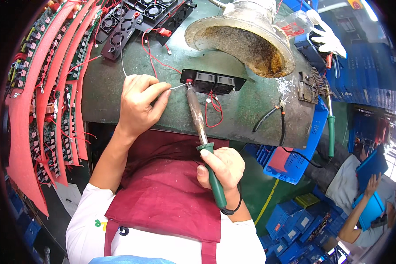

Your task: Soldering wires onto circuit boards and electronic fans at a workbench.

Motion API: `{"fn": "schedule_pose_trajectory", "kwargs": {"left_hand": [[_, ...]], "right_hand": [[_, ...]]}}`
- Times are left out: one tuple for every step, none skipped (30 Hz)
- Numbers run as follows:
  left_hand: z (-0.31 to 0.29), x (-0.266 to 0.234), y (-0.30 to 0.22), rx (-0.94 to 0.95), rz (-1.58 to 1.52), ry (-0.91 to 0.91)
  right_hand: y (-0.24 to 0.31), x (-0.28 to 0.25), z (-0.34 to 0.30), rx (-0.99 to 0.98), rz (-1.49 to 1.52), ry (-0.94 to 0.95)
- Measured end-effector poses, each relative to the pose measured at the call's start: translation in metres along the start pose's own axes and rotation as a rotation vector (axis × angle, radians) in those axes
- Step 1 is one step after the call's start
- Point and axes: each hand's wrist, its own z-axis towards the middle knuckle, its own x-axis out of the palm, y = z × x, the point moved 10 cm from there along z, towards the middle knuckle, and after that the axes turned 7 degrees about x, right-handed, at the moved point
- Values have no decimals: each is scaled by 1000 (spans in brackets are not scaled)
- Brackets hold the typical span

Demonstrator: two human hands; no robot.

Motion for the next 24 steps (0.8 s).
{"fn": "schedule_pose_trajectory", "kwargs": {"left_hand": [[0, -2, 0, -5, -5, -15], [-1, -2, 0, -6, -5, -16], [0, -2, 1, -6, -4, -19], [0, -3, 2, -6, -4, -22], [1, -3, 2, -6, -5, -23], [0, -2, 2, 2, -2, -27], [-1, -2, 1, 9, 0, -31], [-1, -2, 2, 8, 2, -30], [0, -1, 1, 17, 0, -20], [0, 1, 1, 26, -3, -11], [0, 2, 1, 26, -4, -11], [1, 2, 1, 23, -7, -4], [1, 3, 2, 19, -9, 2], [1, 2, 2, 18, -11, 1], [1, 2, 3, 26, -10, 10], [1, 3, 3, 33, -9, 19], [1, 3, 3, 32, -8, 19], [0, 4, 3, 31, -9, 20], [-1, 5, 4, 30, -10, 21], [-2, 6, 4, 29, -8, 22], [-2, 5, 5, 31, -4, 22], [-1, 5, 5, 33, -1, 23], [-1, 5, 6, 32, -2, 23], [-1, 4, 6, 32, -6, 19]], "right_hand": [[0, -1, 0, 0, 1, 0], [0, -1, 0, 6, 1, 13], [1, -1, 0, 12, 0, 27], [2, -3, 1, 11, -1, 27], [4, -6, 2, -3, 17, 26], [5, -7, 1, -17, 40, 23], [6, -8, 3, -17, 42, 23], [10, -10, 6, -30, 47, 8], [13, -13, 8, -41, 48, -6], [13, -13, 9, -40, 47, -7], [13, -13, 10, -49, 41, -4], [14, -12, 12, -58, 34, -1], [13, -12, 11, -58, 32, 1], [10, -11, 9, -56, 25, 2], [8, -10, 7, -55, 20, 2], [9, -9, 8, -55, 21, 2], [9, -7, 10, -50, 16, 8], [8, -5, 10, -44, 13, 13], [7, -4, 9, -45, 16, 13], [5, -2, 9, -42, 13, 9], [5, -2, 9, -39, 7, 5], [5, -1, 9, -38, 6, 7], [5, 0, 9, -30, -2, 11], [5, 1, 9, -21, -11, 15]]}}
